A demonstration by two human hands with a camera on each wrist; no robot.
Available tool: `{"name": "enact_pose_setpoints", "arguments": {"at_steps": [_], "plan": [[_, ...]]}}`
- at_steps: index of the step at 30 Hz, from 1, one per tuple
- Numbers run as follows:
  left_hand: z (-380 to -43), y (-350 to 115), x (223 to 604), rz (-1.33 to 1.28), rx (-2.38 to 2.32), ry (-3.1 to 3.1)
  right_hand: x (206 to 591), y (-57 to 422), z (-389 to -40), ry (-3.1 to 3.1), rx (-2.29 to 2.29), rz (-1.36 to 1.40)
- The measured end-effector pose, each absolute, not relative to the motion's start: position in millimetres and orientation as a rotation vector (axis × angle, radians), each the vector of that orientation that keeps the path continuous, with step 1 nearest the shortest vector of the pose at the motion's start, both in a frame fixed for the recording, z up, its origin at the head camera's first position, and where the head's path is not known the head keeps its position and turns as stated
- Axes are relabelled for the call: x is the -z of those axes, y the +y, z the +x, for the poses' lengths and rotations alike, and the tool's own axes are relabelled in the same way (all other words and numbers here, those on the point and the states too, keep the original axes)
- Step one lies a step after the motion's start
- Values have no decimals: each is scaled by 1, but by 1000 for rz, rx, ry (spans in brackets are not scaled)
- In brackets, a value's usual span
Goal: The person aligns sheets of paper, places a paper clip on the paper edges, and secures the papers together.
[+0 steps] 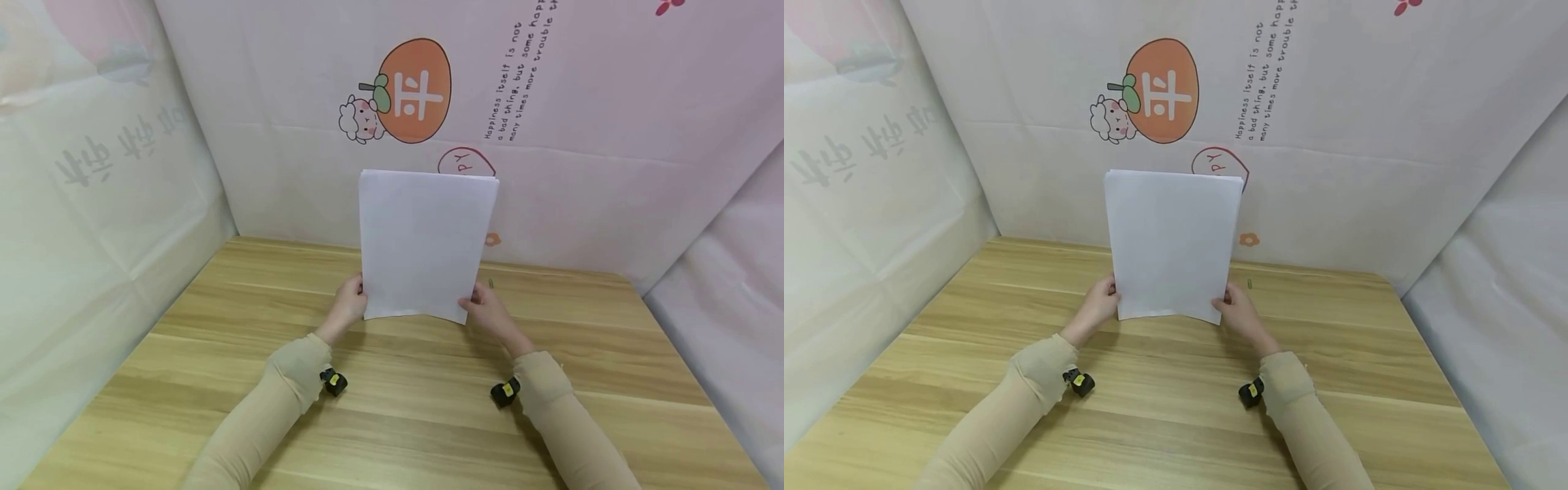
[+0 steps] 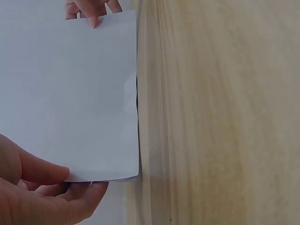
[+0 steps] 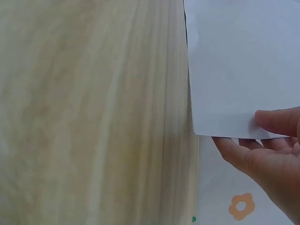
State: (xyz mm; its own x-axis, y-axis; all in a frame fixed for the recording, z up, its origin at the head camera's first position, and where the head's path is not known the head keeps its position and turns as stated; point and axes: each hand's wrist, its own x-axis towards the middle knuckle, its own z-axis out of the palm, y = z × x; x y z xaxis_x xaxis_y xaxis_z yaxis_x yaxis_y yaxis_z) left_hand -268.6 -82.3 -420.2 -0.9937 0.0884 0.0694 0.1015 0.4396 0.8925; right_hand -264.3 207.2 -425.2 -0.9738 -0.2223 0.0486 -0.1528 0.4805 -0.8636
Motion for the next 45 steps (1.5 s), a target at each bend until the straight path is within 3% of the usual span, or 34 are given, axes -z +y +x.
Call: {"name": "enact_pose_setpoints", "arguments": {"at_steps": [25,45], "plan": [[-266,-82,416,-184,1517,-2652,419,204,-262,2655,1539,-350],[-263,-74,401,-187,1871,-2383,409,195,-261,2548,1839,-329]]}}
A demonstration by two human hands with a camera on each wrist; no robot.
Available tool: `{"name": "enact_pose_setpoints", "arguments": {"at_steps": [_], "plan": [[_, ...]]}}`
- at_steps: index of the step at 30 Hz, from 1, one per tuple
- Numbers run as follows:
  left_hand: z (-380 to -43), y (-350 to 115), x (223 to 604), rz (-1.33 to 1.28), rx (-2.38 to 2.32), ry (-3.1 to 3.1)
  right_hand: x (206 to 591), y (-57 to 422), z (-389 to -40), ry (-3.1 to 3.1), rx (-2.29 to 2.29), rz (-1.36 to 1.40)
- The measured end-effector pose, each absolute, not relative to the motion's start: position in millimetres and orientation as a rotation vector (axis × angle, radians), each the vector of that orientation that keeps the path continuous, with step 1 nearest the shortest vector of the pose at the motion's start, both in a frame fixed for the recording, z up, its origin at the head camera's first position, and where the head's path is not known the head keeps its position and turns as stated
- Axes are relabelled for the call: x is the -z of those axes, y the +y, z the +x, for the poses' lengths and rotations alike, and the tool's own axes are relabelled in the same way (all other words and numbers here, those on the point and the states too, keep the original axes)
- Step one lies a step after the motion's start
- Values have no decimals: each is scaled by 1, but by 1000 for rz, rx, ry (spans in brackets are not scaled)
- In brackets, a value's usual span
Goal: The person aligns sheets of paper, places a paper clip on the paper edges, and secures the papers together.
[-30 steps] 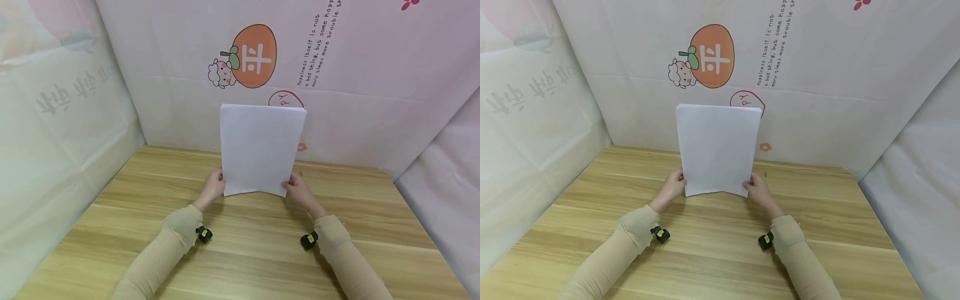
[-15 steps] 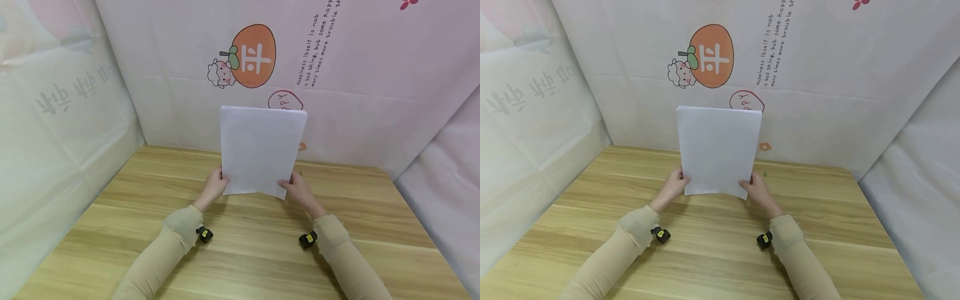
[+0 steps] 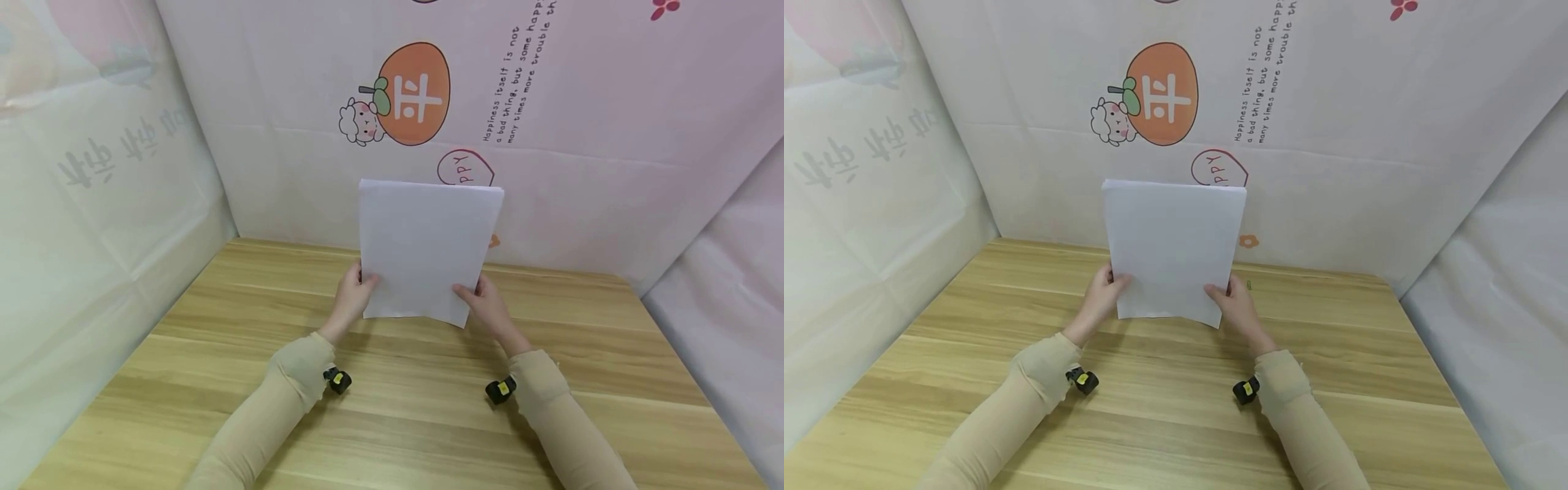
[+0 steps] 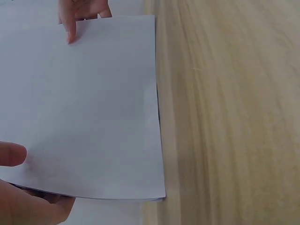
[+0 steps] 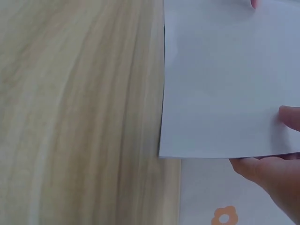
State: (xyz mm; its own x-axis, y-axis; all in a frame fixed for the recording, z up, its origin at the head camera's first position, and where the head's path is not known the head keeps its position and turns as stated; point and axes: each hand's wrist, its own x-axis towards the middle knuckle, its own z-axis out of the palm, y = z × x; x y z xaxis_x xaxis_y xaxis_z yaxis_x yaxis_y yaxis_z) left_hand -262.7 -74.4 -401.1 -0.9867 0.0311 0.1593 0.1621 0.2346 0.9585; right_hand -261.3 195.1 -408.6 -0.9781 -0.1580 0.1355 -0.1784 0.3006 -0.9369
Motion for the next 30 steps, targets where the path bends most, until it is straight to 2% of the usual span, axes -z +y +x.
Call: {"name": "enact_pose_setpoints", "arguments": {"at_steps": [30], "plan": [[-265,-62,390,-150,1888,-2207,396,183,-260,-2278,-1897,234]]}}
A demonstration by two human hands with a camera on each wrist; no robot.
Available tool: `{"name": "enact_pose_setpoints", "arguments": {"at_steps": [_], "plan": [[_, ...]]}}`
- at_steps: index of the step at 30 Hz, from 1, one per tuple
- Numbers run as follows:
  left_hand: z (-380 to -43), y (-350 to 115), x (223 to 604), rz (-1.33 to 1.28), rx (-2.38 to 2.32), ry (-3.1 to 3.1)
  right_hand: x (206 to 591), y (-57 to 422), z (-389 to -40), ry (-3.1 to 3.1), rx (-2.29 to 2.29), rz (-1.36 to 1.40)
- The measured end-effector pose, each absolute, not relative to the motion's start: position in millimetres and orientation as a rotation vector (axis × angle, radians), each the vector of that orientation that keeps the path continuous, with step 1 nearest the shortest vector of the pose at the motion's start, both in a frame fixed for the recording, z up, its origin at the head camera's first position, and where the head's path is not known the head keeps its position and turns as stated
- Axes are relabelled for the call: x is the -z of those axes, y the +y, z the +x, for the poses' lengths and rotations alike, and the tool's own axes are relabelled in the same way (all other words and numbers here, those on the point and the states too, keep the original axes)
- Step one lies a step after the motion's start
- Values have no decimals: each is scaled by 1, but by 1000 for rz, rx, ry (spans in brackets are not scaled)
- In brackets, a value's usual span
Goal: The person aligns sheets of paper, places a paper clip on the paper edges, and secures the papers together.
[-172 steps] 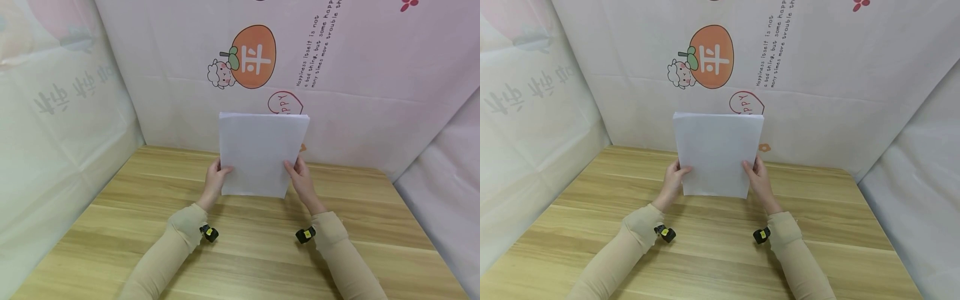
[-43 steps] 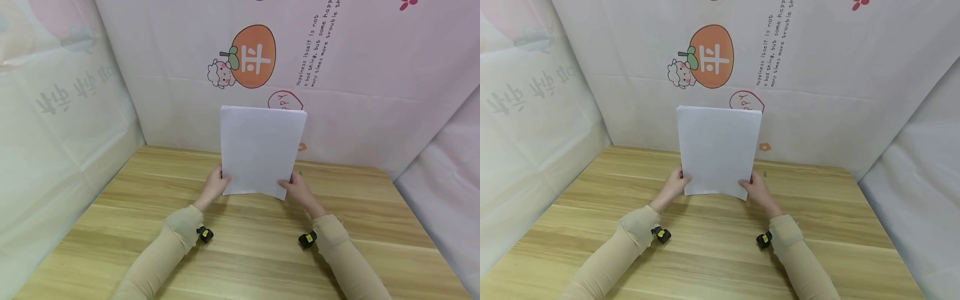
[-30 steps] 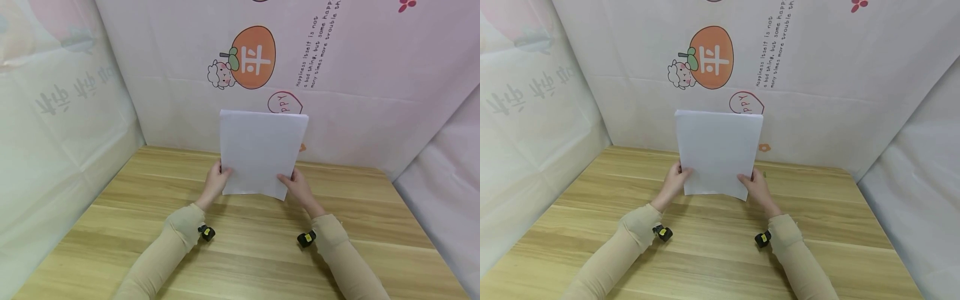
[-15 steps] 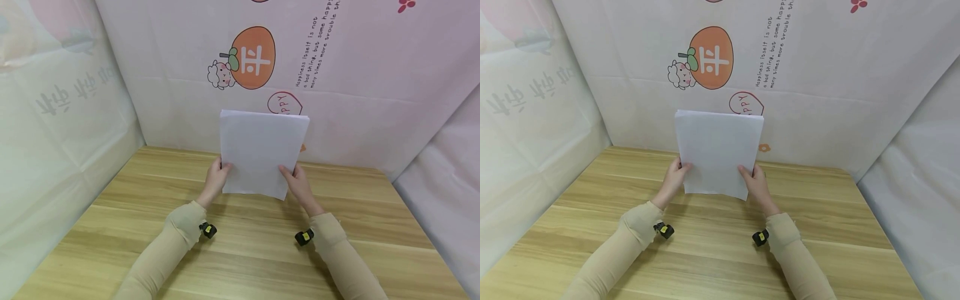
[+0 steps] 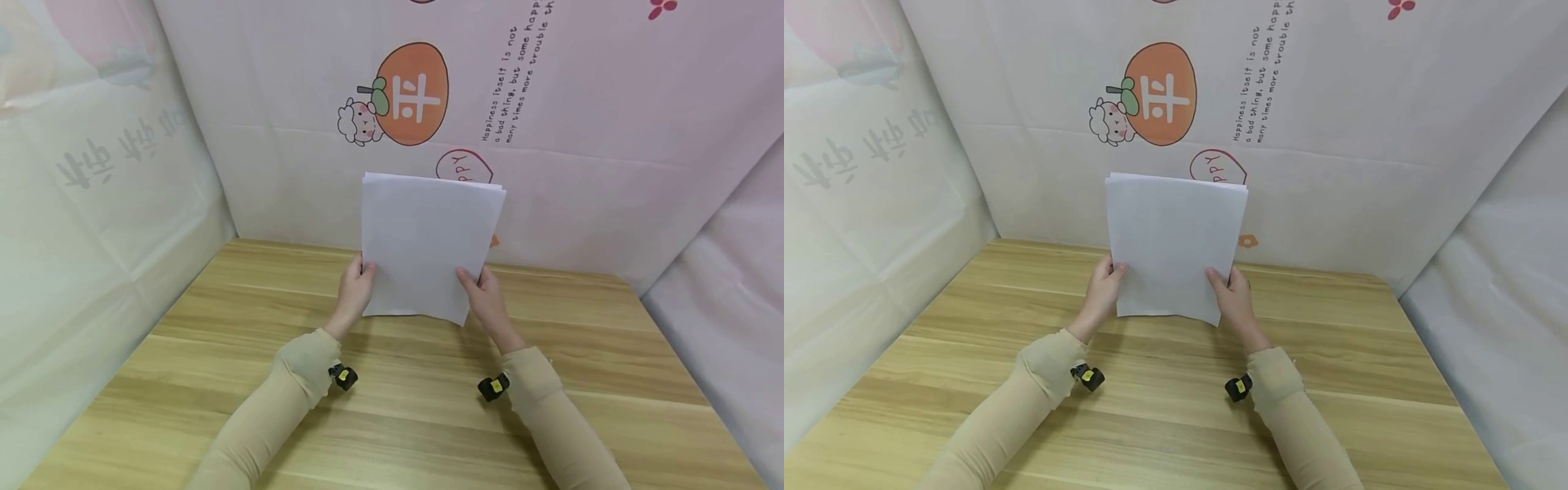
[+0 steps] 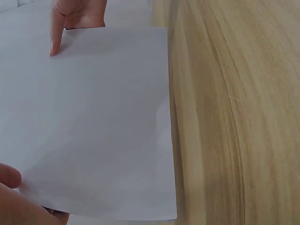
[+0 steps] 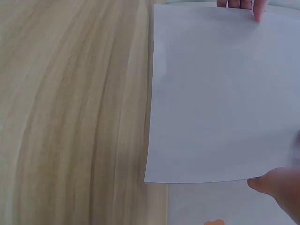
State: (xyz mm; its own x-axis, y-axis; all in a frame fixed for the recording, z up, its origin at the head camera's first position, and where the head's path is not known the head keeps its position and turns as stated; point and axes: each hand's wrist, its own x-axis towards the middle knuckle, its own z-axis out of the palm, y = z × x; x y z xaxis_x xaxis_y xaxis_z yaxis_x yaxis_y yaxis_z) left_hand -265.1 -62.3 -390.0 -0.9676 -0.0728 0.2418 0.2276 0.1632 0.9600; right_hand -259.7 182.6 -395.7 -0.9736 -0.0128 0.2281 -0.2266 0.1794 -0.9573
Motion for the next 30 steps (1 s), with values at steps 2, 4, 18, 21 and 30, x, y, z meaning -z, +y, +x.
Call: {"name": "enact_pose_setpoints", "arguments": {"at_steps": [2,4,18,21,30], "plan": [[-265,-62,389,-154,1898,-2194,395,182,-259,-2264,-1905,235],[-265,-62,389,-158,1900,-2192,395,182,-260,-2255,-1906,246],[-266,-65,396,-147,1971,-2247,393,181,-259,-2257,-1926,233],[-266,-64,395,-134,1975,-2234,391,181,-259,-2248,-1924,230],[-266,-61,383,-146,1967,-2152,382,181,-257,-2183,-1914,261]]}}
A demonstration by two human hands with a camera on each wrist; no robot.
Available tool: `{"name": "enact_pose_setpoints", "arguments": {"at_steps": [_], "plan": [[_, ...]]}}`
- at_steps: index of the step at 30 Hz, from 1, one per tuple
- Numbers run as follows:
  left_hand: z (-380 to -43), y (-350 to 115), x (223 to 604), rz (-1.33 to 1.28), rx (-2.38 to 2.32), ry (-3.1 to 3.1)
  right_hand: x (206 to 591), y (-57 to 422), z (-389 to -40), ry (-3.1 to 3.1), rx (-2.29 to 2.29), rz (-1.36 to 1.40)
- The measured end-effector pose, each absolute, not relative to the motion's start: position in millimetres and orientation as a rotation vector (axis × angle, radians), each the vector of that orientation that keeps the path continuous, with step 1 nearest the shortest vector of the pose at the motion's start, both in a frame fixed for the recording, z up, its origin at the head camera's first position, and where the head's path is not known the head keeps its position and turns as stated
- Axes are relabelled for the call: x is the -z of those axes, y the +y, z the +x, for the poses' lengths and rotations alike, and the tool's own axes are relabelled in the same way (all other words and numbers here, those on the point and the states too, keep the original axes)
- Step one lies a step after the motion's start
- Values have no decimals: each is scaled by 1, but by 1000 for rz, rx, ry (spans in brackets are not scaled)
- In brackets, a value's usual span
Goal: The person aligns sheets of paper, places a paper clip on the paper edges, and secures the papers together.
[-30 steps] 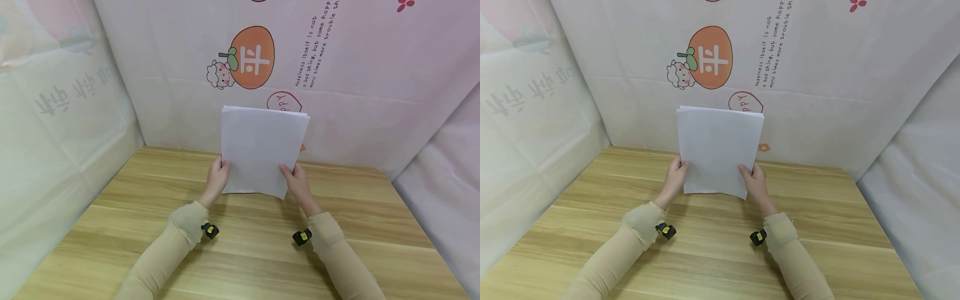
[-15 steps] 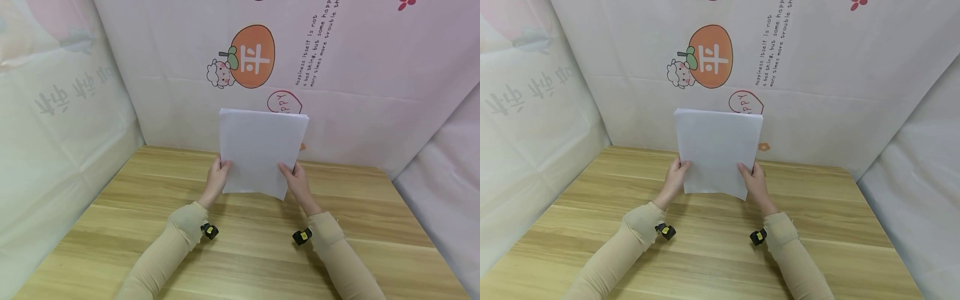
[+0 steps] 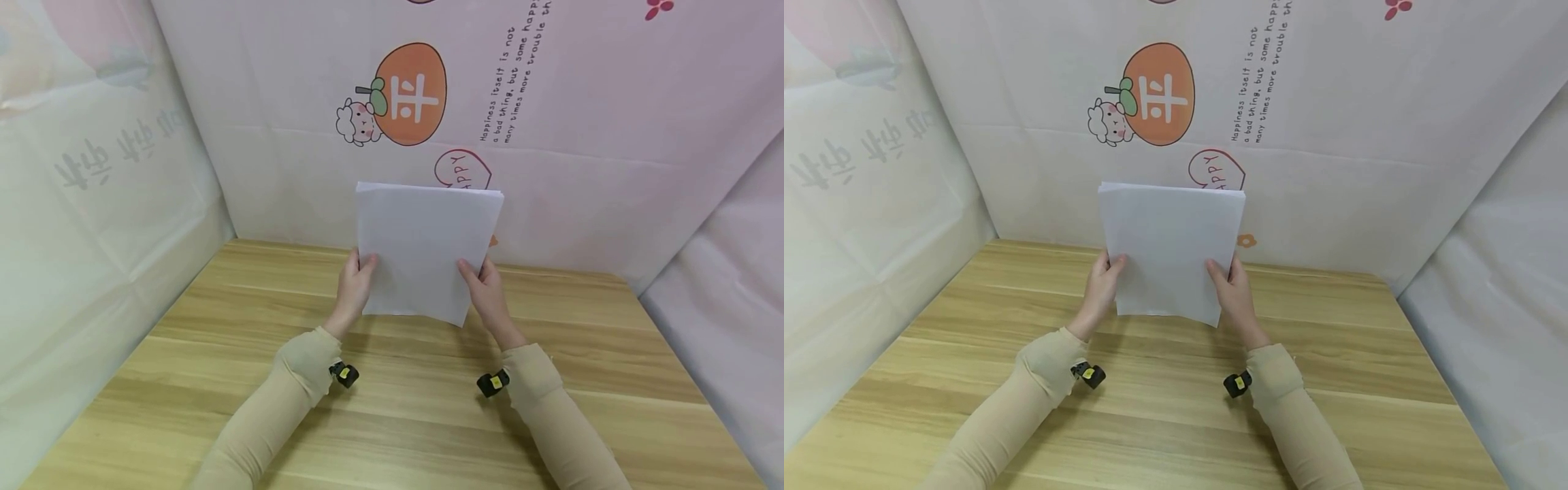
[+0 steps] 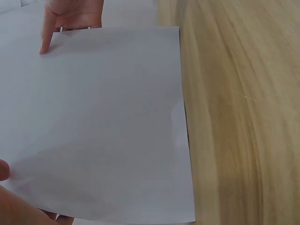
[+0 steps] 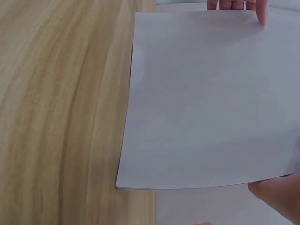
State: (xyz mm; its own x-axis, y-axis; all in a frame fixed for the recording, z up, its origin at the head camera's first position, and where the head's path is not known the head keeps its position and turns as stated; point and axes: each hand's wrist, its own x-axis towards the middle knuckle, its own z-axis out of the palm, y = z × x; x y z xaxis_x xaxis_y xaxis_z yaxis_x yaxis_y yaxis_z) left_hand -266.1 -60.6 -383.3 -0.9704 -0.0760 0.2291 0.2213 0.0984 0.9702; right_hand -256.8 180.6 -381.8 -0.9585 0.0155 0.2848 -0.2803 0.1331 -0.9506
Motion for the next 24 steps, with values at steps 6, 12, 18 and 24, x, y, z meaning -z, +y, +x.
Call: {"name": "enact_pose_setpoints", "arguments": {"at_steps": [6,12,18,24], "plan": [[-265,-60,376,-158,1980,-2126,378,180,-257,-2154,-1923,275],[-266,-57,371,-167,1960,-2088,376,180,-257,-2149,-1894,273],[-266,-55,367,-200,1958,-2047,371,178,-255,-2115,-1916,268],[-265,-55,368,-228,1954,-2014,371,176,-256,-2100,-1932,270]]}}
